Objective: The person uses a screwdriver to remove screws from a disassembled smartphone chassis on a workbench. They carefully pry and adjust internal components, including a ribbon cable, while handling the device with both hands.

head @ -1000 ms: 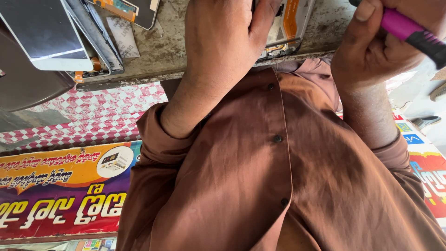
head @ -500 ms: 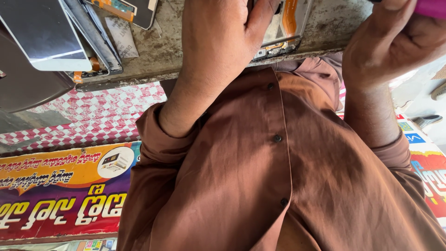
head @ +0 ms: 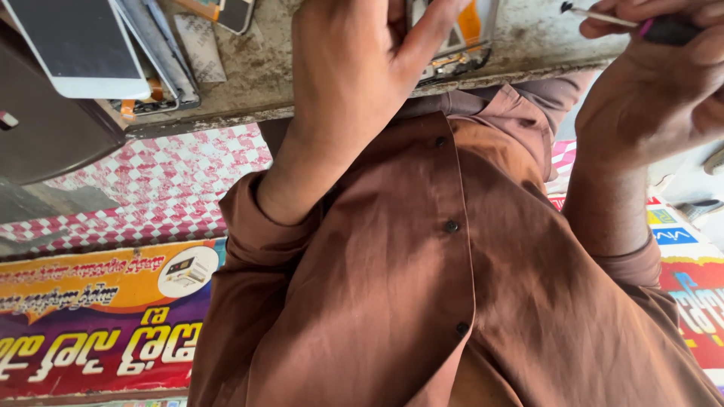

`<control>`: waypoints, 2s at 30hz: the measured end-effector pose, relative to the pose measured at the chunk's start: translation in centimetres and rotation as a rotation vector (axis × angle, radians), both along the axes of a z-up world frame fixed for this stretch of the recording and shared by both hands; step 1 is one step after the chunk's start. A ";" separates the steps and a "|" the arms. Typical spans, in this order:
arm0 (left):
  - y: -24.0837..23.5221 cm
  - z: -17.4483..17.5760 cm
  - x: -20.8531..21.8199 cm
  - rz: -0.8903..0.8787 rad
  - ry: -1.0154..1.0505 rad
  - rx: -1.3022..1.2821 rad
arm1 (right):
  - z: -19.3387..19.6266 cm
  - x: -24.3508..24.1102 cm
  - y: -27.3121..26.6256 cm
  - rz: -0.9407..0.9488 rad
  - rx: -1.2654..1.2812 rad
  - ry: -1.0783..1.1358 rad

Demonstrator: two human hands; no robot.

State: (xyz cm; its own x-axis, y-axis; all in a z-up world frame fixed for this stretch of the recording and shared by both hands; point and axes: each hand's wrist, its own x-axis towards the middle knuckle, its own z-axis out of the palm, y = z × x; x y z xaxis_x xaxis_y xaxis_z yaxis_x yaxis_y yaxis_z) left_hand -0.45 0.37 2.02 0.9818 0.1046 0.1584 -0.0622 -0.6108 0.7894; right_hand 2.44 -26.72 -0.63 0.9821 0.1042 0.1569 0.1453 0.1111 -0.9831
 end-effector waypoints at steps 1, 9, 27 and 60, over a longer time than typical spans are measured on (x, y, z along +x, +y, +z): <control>-0.1 0.6 -0.3 0.003 0.020 0.027 | 0.4 -0.5 -0.2 0.005 -0.002 0.001; -0.6 4.3 -2.4 -0.009 0.120 0.348 | 2.0 -3.6 -0.2 -0.038 0.030 0.029; -2.2 7.6 -9.4 -0.328 -0.282 0.220 | 6.3 -9.4 0.2 0.030 0.061 0.006; -3.0 5.2 -15.8 0.015 0.050 -0.680 | 12.5 -11.8 4.7 0.488 -0.569 -0.591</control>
